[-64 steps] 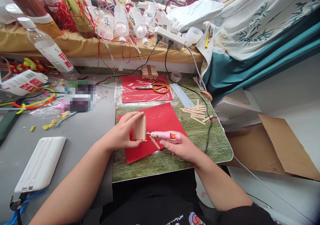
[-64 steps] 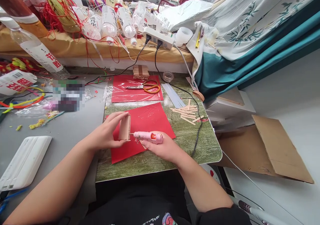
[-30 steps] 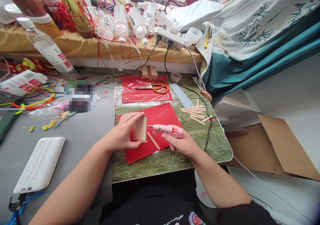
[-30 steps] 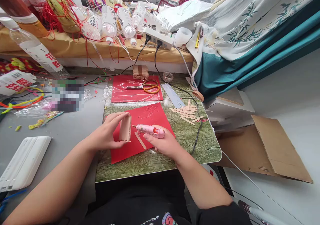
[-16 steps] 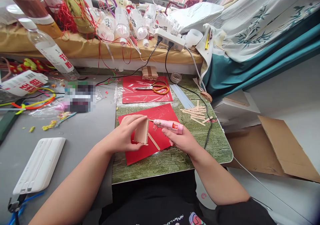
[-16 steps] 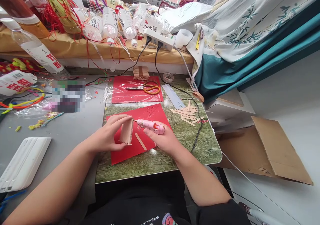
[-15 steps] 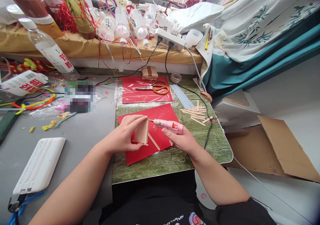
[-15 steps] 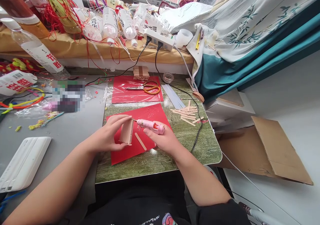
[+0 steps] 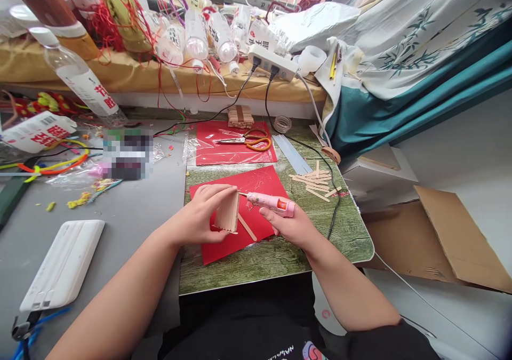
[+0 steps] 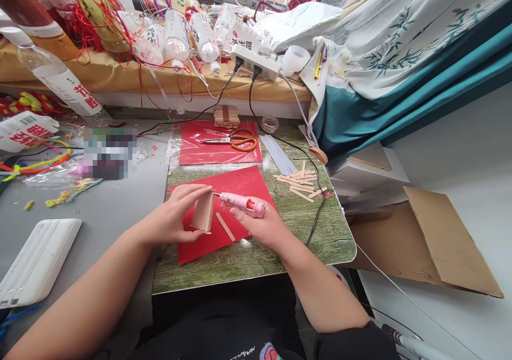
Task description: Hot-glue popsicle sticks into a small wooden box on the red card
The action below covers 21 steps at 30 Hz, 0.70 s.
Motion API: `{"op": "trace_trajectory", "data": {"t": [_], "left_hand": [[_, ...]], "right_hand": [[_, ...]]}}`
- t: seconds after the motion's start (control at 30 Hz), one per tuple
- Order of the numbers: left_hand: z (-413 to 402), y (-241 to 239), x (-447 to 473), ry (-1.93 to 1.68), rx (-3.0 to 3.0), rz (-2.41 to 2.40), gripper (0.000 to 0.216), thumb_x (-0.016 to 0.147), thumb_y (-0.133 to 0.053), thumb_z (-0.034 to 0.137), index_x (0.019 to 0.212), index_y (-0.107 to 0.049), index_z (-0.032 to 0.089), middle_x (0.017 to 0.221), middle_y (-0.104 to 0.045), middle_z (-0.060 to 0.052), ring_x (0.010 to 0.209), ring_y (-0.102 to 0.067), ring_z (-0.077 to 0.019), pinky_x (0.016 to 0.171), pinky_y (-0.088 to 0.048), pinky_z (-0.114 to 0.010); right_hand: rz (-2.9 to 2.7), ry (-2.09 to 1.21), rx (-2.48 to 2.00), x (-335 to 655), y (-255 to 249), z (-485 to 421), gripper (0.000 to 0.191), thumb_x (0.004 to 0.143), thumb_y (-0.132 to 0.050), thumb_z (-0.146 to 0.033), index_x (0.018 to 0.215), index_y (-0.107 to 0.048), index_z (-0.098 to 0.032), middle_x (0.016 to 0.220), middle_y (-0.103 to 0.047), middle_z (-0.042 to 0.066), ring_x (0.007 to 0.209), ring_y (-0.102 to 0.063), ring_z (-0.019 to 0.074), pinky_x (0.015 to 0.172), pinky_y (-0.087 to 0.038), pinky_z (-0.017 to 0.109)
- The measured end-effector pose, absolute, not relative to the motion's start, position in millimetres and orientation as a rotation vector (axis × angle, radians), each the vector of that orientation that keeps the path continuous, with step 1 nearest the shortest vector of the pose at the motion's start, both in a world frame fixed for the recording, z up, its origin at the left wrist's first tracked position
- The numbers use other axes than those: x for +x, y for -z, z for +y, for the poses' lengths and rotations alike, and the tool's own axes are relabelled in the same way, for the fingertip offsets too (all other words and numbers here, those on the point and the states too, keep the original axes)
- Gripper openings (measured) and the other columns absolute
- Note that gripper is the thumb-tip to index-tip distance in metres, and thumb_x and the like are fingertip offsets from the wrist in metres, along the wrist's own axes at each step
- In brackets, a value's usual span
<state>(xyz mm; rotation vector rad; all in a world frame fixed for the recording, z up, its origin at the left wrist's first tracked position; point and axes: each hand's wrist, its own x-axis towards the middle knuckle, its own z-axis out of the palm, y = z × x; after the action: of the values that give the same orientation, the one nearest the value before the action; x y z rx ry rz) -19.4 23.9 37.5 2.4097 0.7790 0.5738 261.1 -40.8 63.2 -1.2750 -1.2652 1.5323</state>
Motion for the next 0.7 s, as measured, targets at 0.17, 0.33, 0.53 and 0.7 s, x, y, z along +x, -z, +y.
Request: {"op": "trace_trajectory", "data": {"t": [0.17, 0.33, 0.53, 0.7], "left_hand": [[23.2, -38.2, -19.6, -0.570, 2.399, 0.786, 0.101, 0.082, -0.077, 0.034, 0.168, -0.024, 0.033, 0.163, -0.043, -0.014, 0.149, -0.042, -0.0400, 0.123, -0.039, -0.059], [22.8, -38.3, -19.8, -0.567, 2.403, 0.797, 0.099, 0.082, -0.077, 0.035, 0.167, -0.026, 0.032, 0.164, -0.043, -0.014, 0.150, -0.041, -0.0398, 0.124, -0.038, -0.058], [22.8, -40.1, -19.2, -0.556, 2.396, 0.796, 0.098, 0.083, -0.076, 0.034, 0.166, -0.026, 0.031, 0.164, -0.043, -0.013, 0.150, -0.041, -0.0377, 0.125, -0.037, -0.055], [22.3, -40.2, -18.5, -0.549, 2.397, 0.809, 0.097, 0.083, -0.076, 0.032, 0.166, -0.026, 0.032, 0.164, -0.042, -0.013, 0.151, -0.040, -0.0382, 0.125, -0.038, -0.056]], "right_hand": [[-1.267, -1.541, -1.262, 261.8, -62.3, -39.6, 0.048, 0.096, -0.076, -0.047, 0.140, -0.073, -0.028, 0.135, -0.075, 0.008, 0.109, -0.072, 0.0254, 0.069, -0.065, 0.032], [-1.255, -1.569, -1.271, 263.2, -61.1, -41.0, 0.049, 0.096, -0.076, -0.046, 0.140, -0.072, -0.027, 0.135, -0.075, 0.009, 0.109, -0.073, 0.0258, 0.071, -0.067, 0.034], [-1.266, -1.591, -1.259, 265.2, -59.0, -43.5, 0.048, 0.097, -0.076, -0.043, 0.142, -0.071, -0.028, 0.141, -0.073, 0.008, 0.114, -0.073, 0.0257, 0.077, -0.068, 0.034], [-1.294, -1.601, -1.228, 264.6, -63.5, -45.5, 0.043, 0.099, -0.075, -0.038, 0.141, -0.072, -0.029, 0.140, -0.074, 0.005, 0.121, -0.072, 0.0248, 0.086, -0.068, 0.034]]}}
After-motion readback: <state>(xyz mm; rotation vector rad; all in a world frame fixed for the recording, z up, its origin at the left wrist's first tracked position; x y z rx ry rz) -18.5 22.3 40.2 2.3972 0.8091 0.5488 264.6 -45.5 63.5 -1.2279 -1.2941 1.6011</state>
